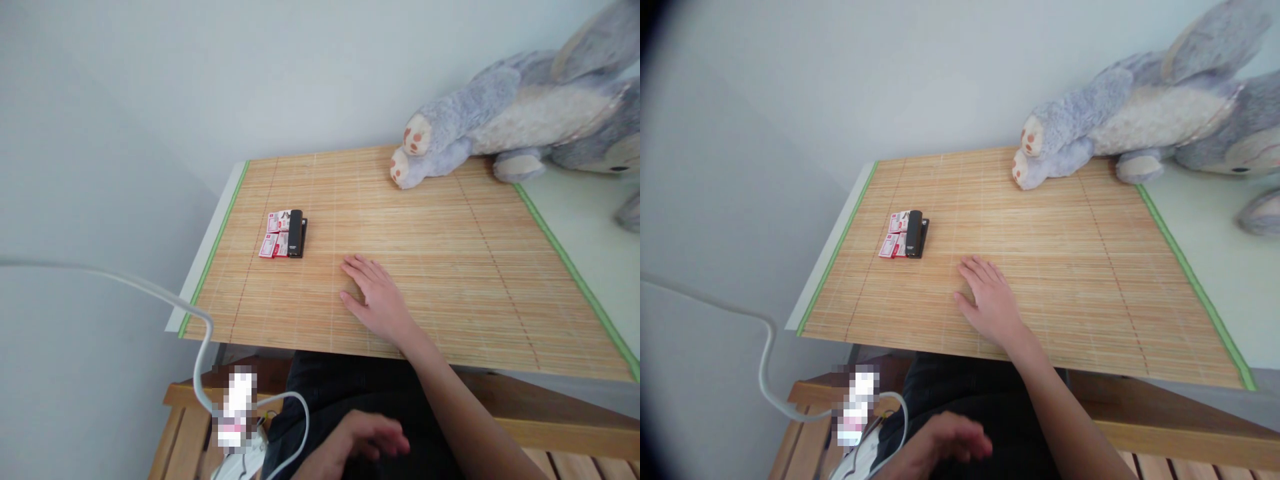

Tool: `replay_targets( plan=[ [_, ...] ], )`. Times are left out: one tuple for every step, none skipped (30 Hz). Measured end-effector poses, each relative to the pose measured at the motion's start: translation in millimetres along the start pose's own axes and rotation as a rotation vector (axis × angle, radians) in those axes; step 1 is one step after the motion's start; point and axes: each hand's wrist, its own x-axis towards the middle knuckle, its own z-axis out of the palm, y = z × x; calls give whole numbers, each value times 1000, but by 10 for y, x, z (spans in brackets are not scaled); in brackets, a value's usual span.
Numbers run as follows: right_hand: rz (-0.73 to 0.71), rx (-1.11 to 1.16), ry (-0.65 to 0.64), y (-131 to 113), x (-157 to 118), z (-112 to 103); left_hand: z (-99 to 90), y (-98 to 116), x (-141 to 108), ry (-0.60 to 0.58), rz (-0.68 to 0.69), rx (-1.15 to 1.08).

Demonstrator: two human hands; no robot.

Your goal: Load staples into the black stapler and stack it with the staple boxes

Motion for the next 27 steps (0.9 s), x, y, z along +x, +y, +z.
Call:
replay_targets(
  plan=[
    [3,3,-1,-1,2,-1,-1,59,149,-19,46,-12],
    [6,7,-3,-3,4,-4,-20,133,300,-25,105,-30],
    [8,11,-5,-7,6,-7,-55,221,444,-6,174,-52],
    [11,15,-5,-12,9,-11,-103,320,572,53,242,-68],
    [15,19,-4,-18,13,-16,-161,424,678,152,296,-63],
    [18,26,-2,-25,17,-22,-226,525,760,276,331,-31],
    [20,36,2,-31,22,-28,-295,613,821,410,348,26],
    [22,48,7,-38,27,-33,-368,679,868,533,353,98],
    [24,63,14,-43,32,-35,-444,718,910,631,356,167],
    [26,80,19,-45,36,-35,-521,728,955,712,354,218],
    [33,93,22,-45,38,-31,-602,711,1011,781,350,250],
    [41,104,21,-41,39,-23,-685,675,1083,851,346,266],
    [44,110,15,-34,39,-10,-769,628,1169,920,338,275],
    [51,114,15,-23,37,7,-854,580,1268,988,330,291],
    [56,119,14,-8,35,26,-936,540,1374,1050,325,316],
    [60,125,14,8,32,47,-1012,513,1480,1097,321,347],
    [63,134,14,24,29,67,-1081,501,1583,1131,318,381],
    [64,144,13,39,28,86,-1140,507,1678,1155,311,414],
    [64,152,12,53,28,102,-1189,526,1765,1170,299,444],
    [64,157,12,62,30,114,-1229,556,1843,1183,286,472],
    [63,160,9,69,33,123,-1262,592,1913,1189,275,497],
    [65,160,5,72,39,128,-1288,631,1976,1191,273,519],
    [68,159,-1,73,45,129,-1309,669,2031,1183,280,539],
    [72,159,-8,72,52,127,-1325,703,2079,1171,293,555],
    [75,160,-16,71,58,124,-1335,734,2119,1156,307,566],
    [77,163,-21,71,62,121,-1339,760,2150,1146,315,570],
    [75,169,-23,74,64,119,-1335,783,2173,1140,315,567]
  ],
)
